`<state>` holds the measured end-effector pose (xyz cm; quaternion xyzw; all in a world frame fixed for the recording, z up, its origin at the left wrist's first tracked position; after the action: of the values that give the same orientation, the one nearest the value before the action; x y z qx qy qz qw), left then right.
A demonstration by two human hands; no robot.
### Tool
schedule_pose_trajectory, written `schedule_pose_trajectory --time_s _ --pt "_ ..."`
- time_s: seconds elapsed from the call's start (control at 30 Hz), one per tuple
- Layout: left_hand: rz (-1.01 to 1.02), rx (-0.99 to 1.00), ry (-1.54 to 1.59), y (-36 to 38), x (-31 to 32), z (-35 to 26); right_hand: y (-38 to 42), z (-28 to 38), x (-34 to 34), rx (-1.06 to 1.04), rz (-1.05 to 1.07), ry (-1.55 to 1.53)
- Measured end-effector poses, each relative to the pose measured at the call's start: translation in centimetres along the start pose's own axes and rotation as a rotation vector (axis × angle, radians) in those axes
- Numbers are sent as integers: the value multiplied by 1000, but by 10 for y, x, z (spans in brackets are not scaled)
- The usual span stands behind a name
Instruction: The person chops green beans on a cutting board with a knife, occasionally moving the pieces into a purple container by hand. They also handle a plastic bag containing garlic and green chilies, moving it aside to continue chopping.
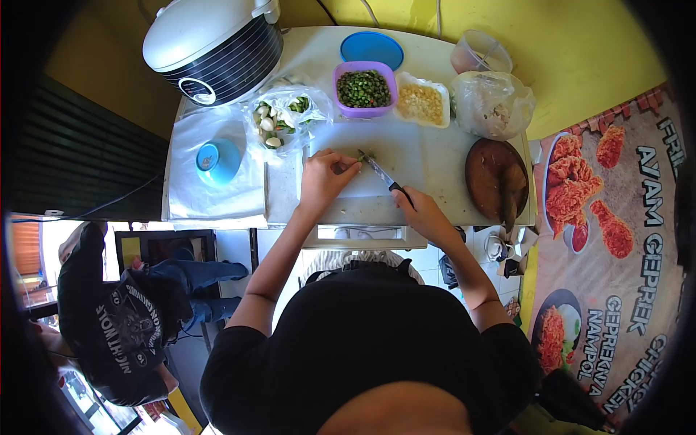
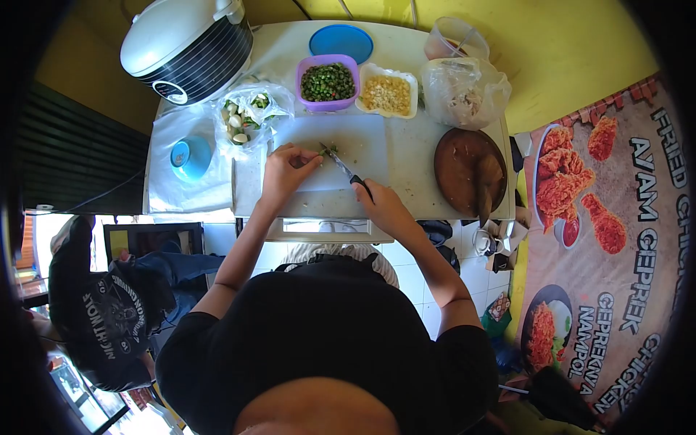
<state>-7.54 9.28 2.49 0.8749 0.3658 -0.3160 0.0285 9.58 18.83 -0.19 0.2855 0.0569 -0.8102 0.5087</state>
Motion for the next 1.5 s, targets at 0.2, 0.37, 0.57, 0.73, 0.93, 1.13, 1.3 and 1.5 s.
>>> schedule_pose_trajectory --time_s 0.2,0.37,0.57,0.73,0.93,1.13,1.3,1.5 --pt "-65 26 29 2 0 3 0 -3 7 -18 30 -51" --pt "-42 14 39 0 0 6 -1 0 9 -26 66 56" --pt "60 23 31 -7 5 11 -4 9 11 -36 84 257" --pt "186 -24 41 -11 10 14 -7 6 18 -8 104 345" --pt "187 -23 52 -10 8 11 -7 9 23 9 24 344" --pt "132 -49 20 -8 9 14 0 1 18 -25 49 296" --pt "141 -50 57 -9 9 17 6 -1 14 -28 19 166" --pt "134 -38 68 -8 10 18 2 8 15 -27 66 242"
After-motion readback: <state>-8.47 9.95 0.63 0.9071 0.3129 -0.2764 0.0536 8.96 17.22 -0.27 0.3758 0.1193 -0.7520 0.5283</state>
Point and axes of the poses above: each hand's wrist, its own y-axis away from the middle knuckle, its own x-axis out of the palm, z = x × y, the point moved 10 cm from there along -y, towards the middle knuckle, and after that the axes turned 2 degrees about -y, right-handed, at the moved point
